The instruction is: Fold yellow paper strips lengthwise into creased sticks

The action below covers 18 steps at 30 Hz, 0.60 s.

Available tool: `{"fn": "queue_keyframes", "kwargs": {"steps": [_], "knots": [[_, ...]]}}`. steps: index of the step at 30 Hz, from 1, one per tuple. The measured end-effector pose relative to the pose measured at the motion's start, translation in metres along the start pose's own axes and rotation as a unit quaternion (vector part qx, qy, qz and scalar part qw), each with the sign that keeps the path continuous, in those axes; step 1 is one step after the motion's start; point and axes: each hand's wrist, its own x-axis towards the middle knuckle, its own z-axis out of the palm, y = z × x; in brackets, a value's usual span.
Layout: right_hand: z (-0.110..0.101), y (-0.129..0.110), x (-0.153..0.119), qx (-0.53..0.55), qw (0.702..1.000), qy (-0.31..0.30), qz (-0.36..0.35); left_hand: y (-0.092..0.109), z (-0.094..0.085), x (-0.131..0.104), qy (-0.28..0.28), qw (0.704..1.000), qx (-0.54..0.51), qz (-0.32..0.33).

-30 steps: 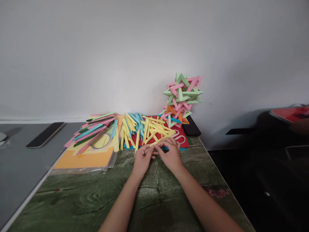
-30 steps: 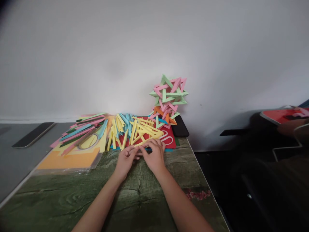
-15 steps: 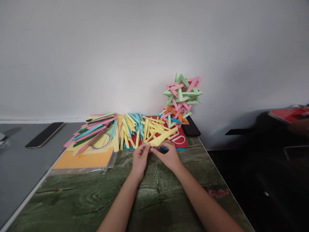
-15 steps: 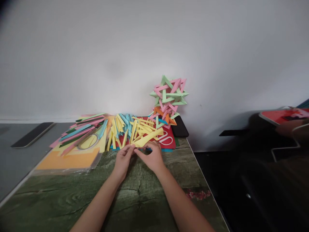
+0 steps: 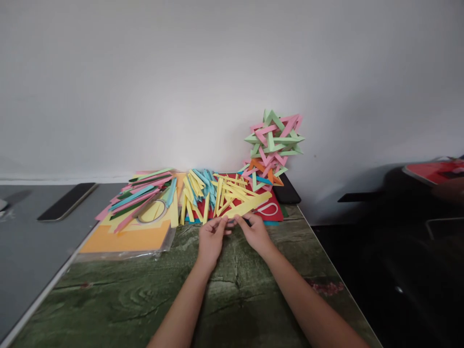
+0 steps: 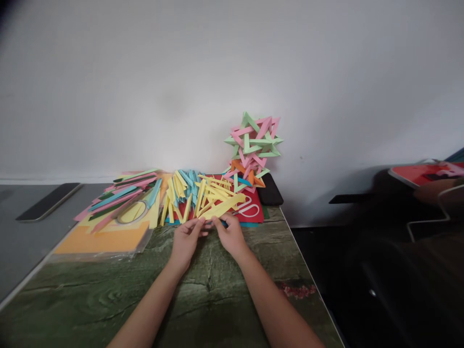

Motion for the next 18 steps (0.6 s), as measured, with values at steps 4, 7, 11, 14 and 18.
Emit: {"fn": "queue_keyframes", "kwargs": {"steps": [4, 7, 11, 14, 18], "knots": [[0.000, -0.007, 0.000, -0.039, 0.999, 0.014, -0.022, 0.002, 0.001, 0.000, 0.012, 1.000, -0.008, 0.001], [0.000, -0.015, -0.003, -0.079, 0.994, 0.066, -0.046, 0.002, 0.002, 0.000, 0.027, 0.999, -0.022, -0.008], [0.002, -0.015, -0.008, -0.123, 0.982, 0.136, -0.054, 0.001, 0.001, 0.000, 0.014, 0.999, -0.026, -0.016], [0.005, -0.009, -0.009, -0.137, 0.984, 0.101, -0.046, 0.000, 0.001, 0.000, 0.009, 0.999, -0.029, -0.015], [0.007, -0.004, -0.008, -0.118, 0.992, 0.050, -0.021, -0.003, 0.000, 0.001, 0.013, 0.999, -0.035, -0.018]]}}
